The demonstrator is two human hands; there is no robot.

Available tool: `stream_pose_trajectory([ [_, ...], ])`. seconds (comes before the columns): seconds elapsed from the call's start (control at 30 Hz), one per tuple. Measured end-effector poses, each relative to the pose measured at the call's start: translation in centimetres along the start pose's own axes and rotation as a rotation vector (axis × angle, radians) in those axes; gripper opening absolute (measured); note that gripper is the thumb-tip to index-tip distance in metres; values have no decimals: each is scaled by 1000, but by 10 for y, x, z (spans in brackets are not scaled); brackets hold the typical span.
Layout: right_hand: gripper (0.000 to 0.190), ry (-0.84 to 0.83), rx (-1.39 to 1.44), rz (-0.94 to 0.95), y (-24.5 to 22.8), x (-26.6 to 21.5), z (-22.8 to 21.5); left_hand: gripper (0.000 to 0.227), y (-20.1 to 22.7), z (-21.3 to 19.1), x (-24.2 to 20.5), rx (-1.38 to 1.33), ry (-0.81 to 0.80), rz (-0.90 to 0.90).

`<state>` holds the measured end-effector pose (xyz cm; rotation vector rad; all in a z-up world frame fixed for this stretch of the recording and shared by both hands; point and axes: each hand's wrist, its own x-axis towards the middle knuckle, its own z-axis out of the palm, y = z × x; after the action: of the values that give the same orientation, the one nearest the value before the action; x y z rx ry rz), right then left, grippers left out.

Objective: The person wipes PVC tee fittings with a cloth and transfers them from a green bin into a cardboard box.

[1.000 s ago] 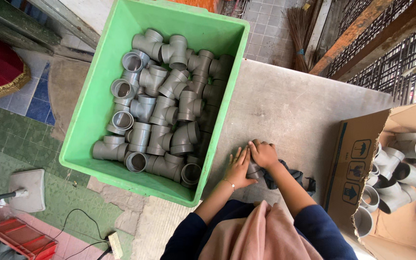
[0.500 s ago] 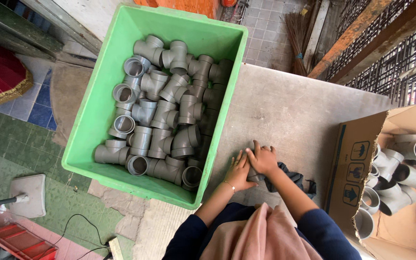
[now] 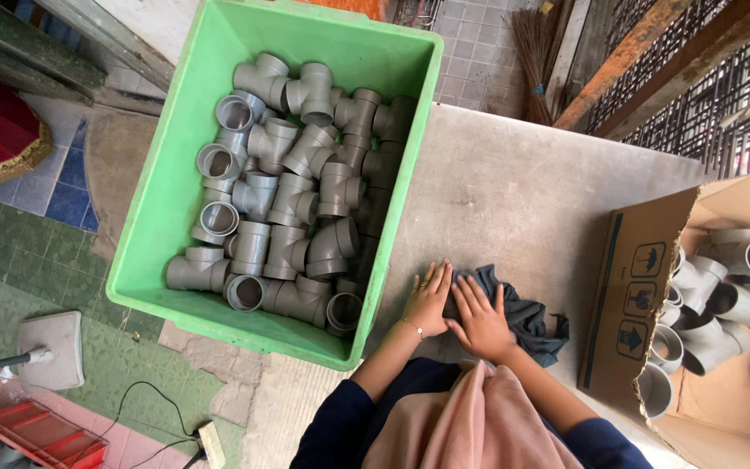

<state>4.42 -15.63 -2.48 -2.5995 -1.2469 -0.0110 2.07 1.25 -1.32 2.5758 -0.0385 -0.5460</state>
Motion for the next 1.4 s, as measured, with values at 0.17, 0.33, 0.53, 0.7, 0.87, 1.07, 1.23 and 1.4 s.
stream_pose_trajectory([
  [0.17, 72, -14, 30, 27, 7, 2, 4, 119, 3, -3, -2, -22, 33, 20],
  [0.33, 58, -124, 73, 276, 20, 61, 19, 125, 1, -1, -1, -58, 32, 9],
  [0.53, 46, 136, 5, 221, 13, 49, 27, 127, 4, -7, -4, -52, 28, -9],
  [0.7, 65, 189, 215, -37, 20, -34, 39, 124, -1, 3, -1, -39, 99, 22],
  [0.87, 72, 138, 222, 49, 47, -73, 70, 127, 4, 3, -4, -11, 91, 12],
  [1.07, 50, 239, 269, 213, 48, -69, 54, 124, 5, 1, -3, -161, 166, 9],
  [1.23, 41, 535, 866, 719, 36, -70, 33, 105, 16, -14, -15, -772, -61, -192],
  [1.4, 52, 465, 867, 414, 8, -56, 7, 87, -6, 34, 9, -831, -103, -373],
])
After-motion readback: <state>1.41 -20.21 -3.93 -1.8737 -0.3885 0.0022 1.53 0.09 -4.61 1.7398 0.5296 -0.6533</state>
